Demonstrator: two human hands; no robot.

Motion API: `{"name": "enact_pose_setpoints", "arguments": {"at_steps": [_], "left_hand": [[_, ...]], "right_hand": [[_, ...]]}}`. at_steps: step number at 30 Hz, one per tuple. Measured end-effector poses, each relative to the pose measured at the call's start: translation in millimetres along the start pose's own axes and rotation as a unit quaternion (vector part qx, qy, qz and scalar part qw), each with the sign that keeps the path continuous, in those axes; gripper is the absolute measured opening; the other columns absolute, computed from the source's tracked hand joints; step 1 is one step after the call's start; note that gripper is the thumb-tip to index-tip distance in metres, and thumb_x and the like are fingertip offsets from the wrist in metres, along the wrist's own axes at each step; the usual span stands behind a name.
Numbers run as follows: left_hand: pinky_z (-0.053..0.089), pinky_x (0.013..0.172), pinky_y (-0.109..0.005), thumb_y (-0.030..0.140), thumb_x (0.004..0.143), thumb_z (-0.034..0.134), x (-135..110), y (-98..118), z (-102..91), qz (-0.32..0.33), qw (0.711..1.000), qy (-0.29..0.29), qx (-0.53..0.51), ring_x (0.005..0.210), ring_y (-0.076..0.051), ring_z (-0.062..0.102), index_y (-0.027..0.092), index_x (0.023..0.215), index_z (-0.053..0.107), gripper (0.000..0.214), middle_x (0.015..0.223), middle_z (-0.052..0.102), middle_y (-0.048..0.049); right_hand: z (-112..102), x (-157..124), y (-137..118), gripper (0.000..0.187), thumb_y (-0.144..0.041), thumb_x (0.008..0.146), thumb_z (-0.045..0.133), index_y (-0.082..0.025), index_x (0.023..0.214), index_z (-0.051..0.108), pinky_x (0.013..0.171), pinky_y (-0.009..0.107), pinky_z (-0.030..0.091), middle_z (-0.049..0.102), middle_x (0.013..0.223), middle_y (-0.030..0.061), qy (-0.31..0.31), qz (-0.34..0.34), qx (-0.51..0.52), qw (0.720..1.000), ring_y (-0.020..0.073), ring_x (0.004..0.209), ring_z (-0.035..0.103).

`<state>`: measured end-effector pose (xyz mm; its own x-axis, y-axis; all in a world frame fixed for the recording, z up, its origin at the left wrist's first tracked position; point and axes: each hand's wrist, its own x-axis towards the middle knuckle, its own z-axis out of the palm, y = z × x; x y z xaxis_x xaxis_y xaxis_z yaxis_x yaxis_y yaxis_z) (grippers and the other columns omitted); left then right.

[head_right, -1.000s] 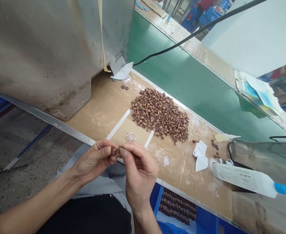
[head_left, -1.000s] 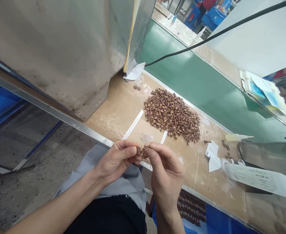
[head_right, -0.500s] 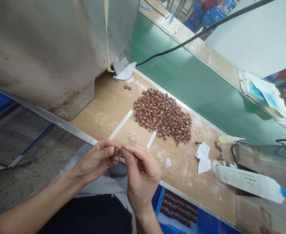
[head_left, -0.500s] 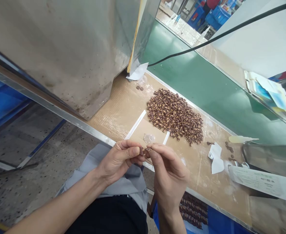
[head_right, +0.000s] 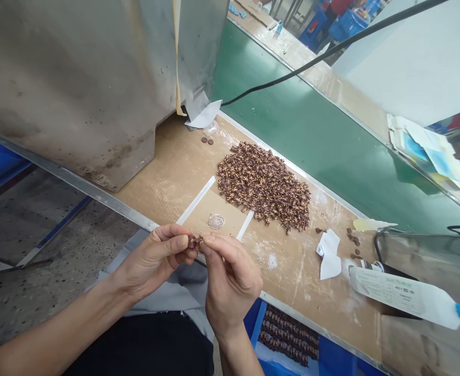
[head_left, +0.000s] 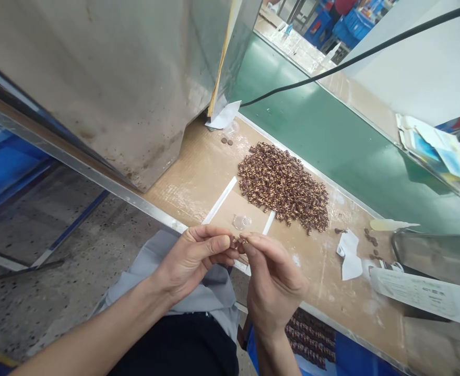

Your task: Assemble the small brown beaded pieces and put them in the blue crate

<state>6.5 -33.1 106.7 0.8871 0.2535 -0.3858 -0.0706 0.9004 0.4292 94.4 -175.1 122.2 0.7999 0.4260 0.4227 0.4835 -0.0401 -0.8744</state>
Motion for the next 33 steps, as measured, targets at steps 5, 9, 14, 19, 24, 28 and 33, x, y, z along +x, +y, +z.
{"name": "enact_pose_setpoints", "arguments": {"at_steps": [5,9,14,19,24,28,33], "left_hand": [[0.07,0.072,-0.017,0.037,0.081,0.117,-2,5,2.2,-0.012,1.0,-0.003,0.014,0.074,-0.016,0.088,0.017,0.092,0.097,0.03,0.084,0.092,-0.0083],[0.07,0.072,-0.016,0.038,0.08,0.118,-4,6,2.2,-0.013,1.0,0.005,0.023,0.074,-0.014,0.088,0.017,0.094,0.098,0.032,0.084,0.092,-0.0072],[0.071,0.073,-0.016,0.039,0.078,0.119,-6,8,5.9,-0.002,0.999,0.017,0.038,0.074,-0.014,0.088,0.018,0.093,0.098,0.033,0.084,0.093,-0.0072],[0.072,0.076,-0.016,0.036,0.075,0.12,-8,8,9.8,0.007,0.999,0.039,0.035,0.073,-0.013,0.087,0.018,0.091,0.097,0.033,0.085,0.093,-0.0064],[0.074,0.078,-0.02,0.037,0.077,0.119,-9,5,11.7,0.024,0.997,0.059,0.048,0.073,-0.014,0.086,0.017,0.092,0.096,0.034,0.086,0.092,-0.0061],[0.074,0.078,-0.023,0.046,0.084,0.115,-12,7,16.2,0.064,0.991,0.065,0.096,0.077,-0.016,0.088,0.019,0.104,0.096,0.038,0.092,0.093,-0.0071],[0.076,0.077,-0.031,0.064,0.096,0.101,-13,11,5.7,0.126,0.969,0.099,0.19,0.082,-0.024,0.089,0.017,0.106,0.095,0.048,0.102,0.093,-0.0131]], "right_hand": [[-2,3,-1,0.02,-0.013,0.11,0.089,-0.031,0.117,0.093,0.093,0.042,0.08,0.093,0.112,0.0031,-0.006,-0.022,-0.007,1.0,0.026,0.101,0.092],[-2,4,-2,0.023,-0.011,0.109,0.089,-0.031,0.119,0.093,0.09,0.041,0.08,0.093,0.112,0.0028,-0.011,-0.043,-0.015,0.999,0.0263,0.101,0.092],[-2,4,-3,0.027,-0.01,0.109,0.09,-0.033,0.123,0.092,0.09,0.042,0.08,0.093,0.112,0.0017,-0.009,-0.073,-0.038,0.997,0.0268,0.1,0.092],[-2,2,0,0.036,-0.003,0.106,0.09,-0.032,0.129,0.091,0.092,0.041,0.08,0.093,0.118,0.0014,-0.005,-0.118,-0.056,0.991,0.0252,0.103,0.092],[2,0,3,0.035,-0.003,0.106,0.089,-0.032,0.127,0.092,0.095,0.041,0.078,0.093,0.117,0.0021,-0.002,-0.086,-0.026,0.996,0.0256,0.104,0.091],[1,2,-2,0.015,-0.016,0.111,0.088,-0.029,0.115,0.093,0.089,0.036,0.076,0.092,0.11,0.0031,-0.007,0.053,0.042,0.998,0.0242,0.1,0.09],[-42,5,15,0.005,-0.027,0.112,0.089,-0.029,0.114,0.094,0.084,0.035,0.075,0.091,0.104,0.003,0.052,0.084,-0.039,0.994,0.0234,0.09,0.088]]}}
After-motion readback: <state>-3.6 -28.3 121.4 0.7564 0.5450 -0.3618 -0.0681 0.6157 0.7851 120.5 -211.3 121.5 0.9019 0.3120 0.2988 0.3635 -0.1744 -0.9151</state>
